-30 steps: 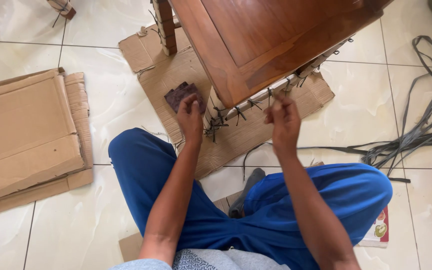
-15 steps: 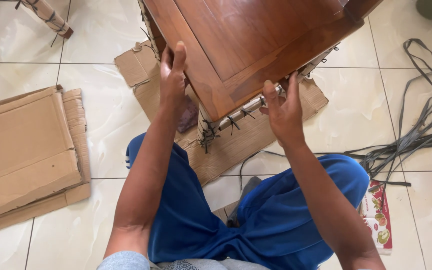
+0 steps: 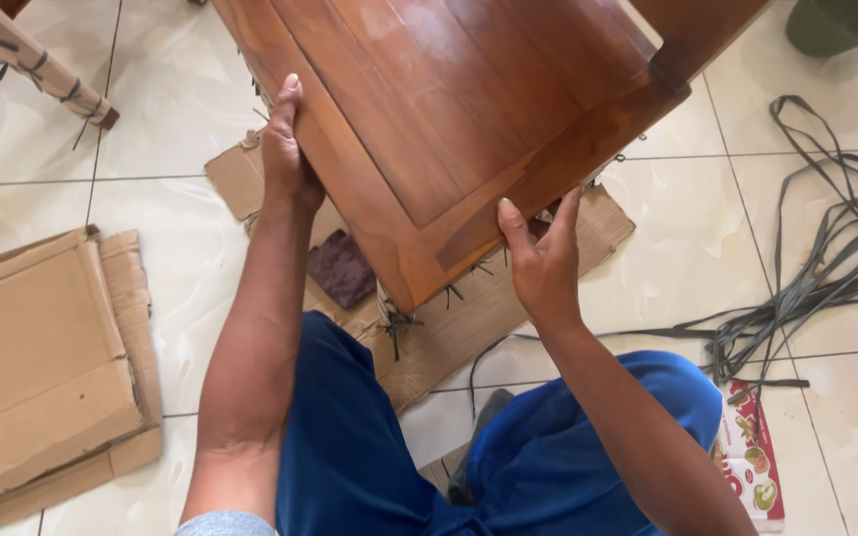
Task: Securing cardboard packaging onto a wooden chair using plastic ties.
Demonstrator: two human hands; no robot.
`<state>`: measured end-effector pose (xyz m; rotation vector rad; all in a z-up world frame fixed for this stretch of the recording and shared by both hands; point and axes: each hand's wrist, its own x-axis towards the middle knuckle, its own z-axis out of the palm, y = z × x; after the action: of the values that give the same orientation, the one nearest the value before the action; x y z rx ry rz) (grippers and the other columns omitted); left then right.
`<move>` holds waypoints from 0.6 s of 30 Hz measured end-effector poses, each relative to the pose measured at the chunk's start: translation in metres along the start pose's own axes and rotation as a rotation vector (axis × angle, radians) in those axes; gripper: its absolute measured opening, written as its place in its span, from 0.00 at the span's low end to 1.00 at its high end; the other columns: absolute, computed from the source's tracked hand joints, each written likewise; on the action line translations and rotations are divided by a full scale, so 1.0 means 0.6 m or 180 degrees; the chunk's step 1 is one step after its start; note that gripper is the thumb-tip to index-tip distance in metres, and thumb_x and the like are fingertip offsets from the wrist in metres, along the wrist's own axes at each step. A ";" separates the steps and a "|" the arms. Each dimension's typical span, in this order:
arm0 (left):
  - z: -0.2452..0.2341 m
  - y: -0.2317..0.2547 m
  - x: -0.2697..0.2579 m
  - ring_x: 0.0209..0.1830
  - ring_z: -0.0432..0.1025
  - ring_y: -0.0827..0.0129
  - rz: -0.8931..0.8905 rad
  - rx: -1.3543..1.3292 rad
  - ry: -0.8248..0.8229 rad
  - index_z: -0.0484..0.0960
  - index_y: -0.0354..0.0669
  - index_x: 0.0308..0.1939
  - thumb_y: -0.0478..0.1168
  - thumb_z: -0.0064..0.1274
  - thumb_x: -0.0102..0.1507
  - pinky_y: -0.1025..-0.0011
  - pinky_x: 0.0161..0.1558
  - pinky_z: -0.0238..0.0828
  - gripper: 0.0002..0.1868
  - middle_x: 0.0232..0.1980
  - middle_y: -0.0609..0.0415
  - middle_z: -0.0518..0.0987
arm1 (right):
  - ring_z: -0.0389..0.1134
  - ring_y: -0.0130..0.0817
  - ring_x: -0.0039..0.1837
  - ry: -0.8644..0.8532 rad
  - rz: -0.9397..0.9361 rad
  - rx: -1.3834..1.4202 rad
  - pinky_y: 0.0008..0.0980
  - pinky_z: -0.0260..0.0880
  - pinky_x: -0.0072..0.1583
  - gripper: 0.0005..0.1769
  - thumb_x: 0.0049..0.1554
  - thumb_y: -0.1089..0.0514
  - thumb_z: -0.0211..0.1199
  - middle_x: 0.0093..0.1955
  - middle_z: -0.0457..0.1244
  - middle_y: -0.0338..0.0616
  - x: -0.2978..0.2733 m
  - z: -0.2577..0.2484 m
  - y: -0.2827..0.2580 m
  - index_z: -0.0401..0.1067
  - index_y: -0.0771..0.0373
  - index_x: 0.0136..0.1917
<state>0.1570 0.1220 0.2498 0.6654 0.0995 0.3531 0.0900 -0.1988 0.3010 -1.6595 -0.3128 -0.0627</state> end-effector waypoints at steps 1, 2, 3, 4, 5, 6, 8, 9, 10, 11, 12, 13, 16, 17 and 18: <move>-0.006 0.006 0.014 0.54 0.78 0.62 0.0000 -0.0006 -0.0018 0.75 0.36 0.60 0.48 0.51 0.70 0.62 0.58 0.78 0.22 0.56 0.46 0.81 | 0.60 0.44 0.76 0.0013 -0.0014 -0.0005 0.38 0.63 0.75 0.49 0.68 0.47 0.60 0.78 0.53 0.61 0.007 0.004 -0.017 0.31 0.68 0.85; -0.011 0.011 0.030 0.55 0.78 0.62 0.0019 -0.0055 -0.0113 0.75 0.37 0.61 0.47 0.50 0.70 0.62 0.60 0.78 0.20 0.57 0.47 0.81 | 0.63 0.42 0.71 0.0165 0.0418 0.0028 0.39 0.69 0.67 0.48 0.65 0.48 0.57 0.75 0.55 0.59 0.013 0.008 -0.034 0.31 0.64 0.84; -0.017 0.016 0.046 0.56 0.78 0.62 0.0037 -0.0105 -0.0208 0.74 0.38 0.61 0.46 0.48 0.71 0.62 0.61 0.78 0.19 0.57 0.48 0.81 | 0.66 0.41 0.66 0.0313 0.0850 0.0066 0.39 0.75 0.59 0.48 0.62 0.48 0.54 0.71 0.57 0.57 0.020 0.012 -0.052 0.30 0.60 0.83; -0.012 0.024 0.056 0.56 0.78 0.62 0.0035 -0.0122 -0.0233 0.74 0.38 0.61 0.46 0.48 0.71 0.62 0.61 0.78 0.19 0.57 0.48 0.81 | 0.66 0.41 0.66 0.0331 0.0829 0.0053 0.39 0.75 0.59 0.48 0.62 0.48 0.54 0.71 0.57 0.57 0.023 0.008 -0.037 0.30 0.60 0.83; -0.008 0.032 0.066 0.55 0.79 0.62 0.0037 -0.0036 -0.0156 0.74 0.38 0.61 0.45 0.47 0.71 0.62 0.60 0.80 0.19 0.56 0.47 0.81 | 0.64 0.41 0.69 0.0265 0.0524 0.0057 0.38 0.72 0.64 0.45 0.66 0.49 0.52 0.73 0.57 0.58 0.027 0.005 -0.021 0.29 0.61 0.84; -0.008 0.039 0.073 0.54 0.79 0.61 0.0033 0.0052 -0.0063 0.74 0.39 0.60 0.45 0.45 0.71 0.61 0.58 0.81 0.18 0.55 0.47 0.81 | 0.63 0.40 0.72 0.0188 0.0235 0.0057 0.37 0.70 0.68 0.43 0.69 0.51 0.50 0.74 0.56 0.60 0.028 0.002 -0.005 0.28 0.61 0.85; -0.012 0.048 0.089 0.54 0.79 0.61 0.0057 0.0105 -0.0170 0.73 0.38 0.60 0.46 0.45 0.71 0.61 0.58 0.81 0.18 0.55 0.47 0.81 | 0.62 0.41 0.72 0.0197 0.0257 0.0156 0.37 0.69 0.68 0.43 0.69 0.53 0.49 0.74 0.56 0.59 0.035 0.004 -0.013 0.28 0.61 0.85; -0.015 0.053 0.096 0.54 0.79 0.61 0.0091 0.0174 -0.0268 0.73 0.38 0.61 0.46 0.44 0.72 0.62 0.57 0.81 0.19 0.55 0.47 0.81 | 0.62 0.41 0.71 0.0195 0.0283 0.0272 0.38 0.69 0.67 0.43 0.68 0.54 0.49 0.74 0.55 0.59 0.038 0.006 -0.017 0.27 0.60 0.85; -0.021 0.052 0.105 0.54 0.79 0.61 0.0082 0.0166 -0.0272 0.73 0.38 0.61 0.46 0.44 0.72 0.62 0.57 0.81 0.19 0.55 0.47 0.81 | 0.62 0.41 0.71 0.0204 0.0284 0.0263 0.38 0.69 0.67 0.43 0.68 0.54 0.49 0.74 0.55 0.59 0.045 0.008 -0.025 0.27 0.60 0.85; -0.026 0.051 0.114 0.54 0.79 0.61 0.0112 0.0254 -0.0273 0.73 0.37 0.61 0.47 0.44 0.72 0.61 0.57 0.81 0.20 0.55 0.46 0.81 | 0.63 0.40 0.69 0.0230 0.0522 0.0302 0.39 0.72 0.63 0.43 0.66 0.54 0.48 0.73 0.56 0.58 0.052 0.009 -0.032 0.26 0.59 0.84; -0.033 0.051 0.122 0.54 0.79 0.61 0.0138 0.0345 -0.0270 0.73 0.36 0.61 0.48 0.44 0.73 0.61 0.57 0.81 0.21 0.55 0.45 0.80 | 0.64 0.39 0.67 0.0258 0.0766 0.0344 0.40 0.74 0.59 0.43 0.64 0.54 0.47 0.71 0.56 0.56 0.058 0.011 -0.040 0.25 0.57 0.82; -0.025 0.051 0.123 0.54 0.79 0.61 0.0124 0.0340 -0.0272 0.73 0.36 0.61 0.48 0.44 0.73 0.61 0.57 0.81 0.21 0.55 0.45 0.80 | 0.64 0.39 0.67 0.0268 0.0774 0.0337 0.40 0.74 0.59 0.43 0.64 0.54 0.47 0.71 0.56 0.56 0.067 0.005 -0.018 0.25 0.57 0.82; -0.005 0.050 0.127 0.56 0.79 0.60 0.0103 0.0274 -0.0371 0.72 0.34 0.63 0.49 0.43 0.72 0.61 0.59 0.81 0.23 0.57 0.44 0.80 | 0.59 0.43 0.76 0.0074 0.0212 0.0488 0.39 0.63 0.74 0.40 0.70 0.56 0.50 0.78 0.53 0.61 0.094 -0.012 0.027 0.31 0.63 0.85; -0.003 0.046 0.132 0.56 0.79 0.59 0.0063 0.0212 -0.0337 0.72 0.34 0.63 0.50 0.44 0.72 0.60 0.59 0.81 0.24 0.57 0.43 0.80 | 0.60 0.42 0.75 0.0080 0.0326 0.0469 0.39 0.62 0.74 0.39 0.69 0.55 0.49 0.76 0.54 0.59 0.106 -0.015 0.028 0.32 0.63 0.83; 0.001 0.045 0.140 0.55 0.79 0.58 0.0026 0.0157 -0.0316 0.72 0.34 0.63 0.51 0.44 0.71 0.59 0.58 0.81 0.25 0.57 0.43 0.80 | 0.60 0.41 0.75 0.0093 0.0430 0.0458 0.39 0.62 0.74 0.38 0.68 0.55 0.49 0.75 0.55 0.58 0.120 -0.018 0.028 0.33 0.63 0.82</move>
<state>0.2280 0.1707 0.2690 0.7311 0.0108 0.3257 0.1650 -0.1986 0.3020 -1.5315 -0.1781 0.0363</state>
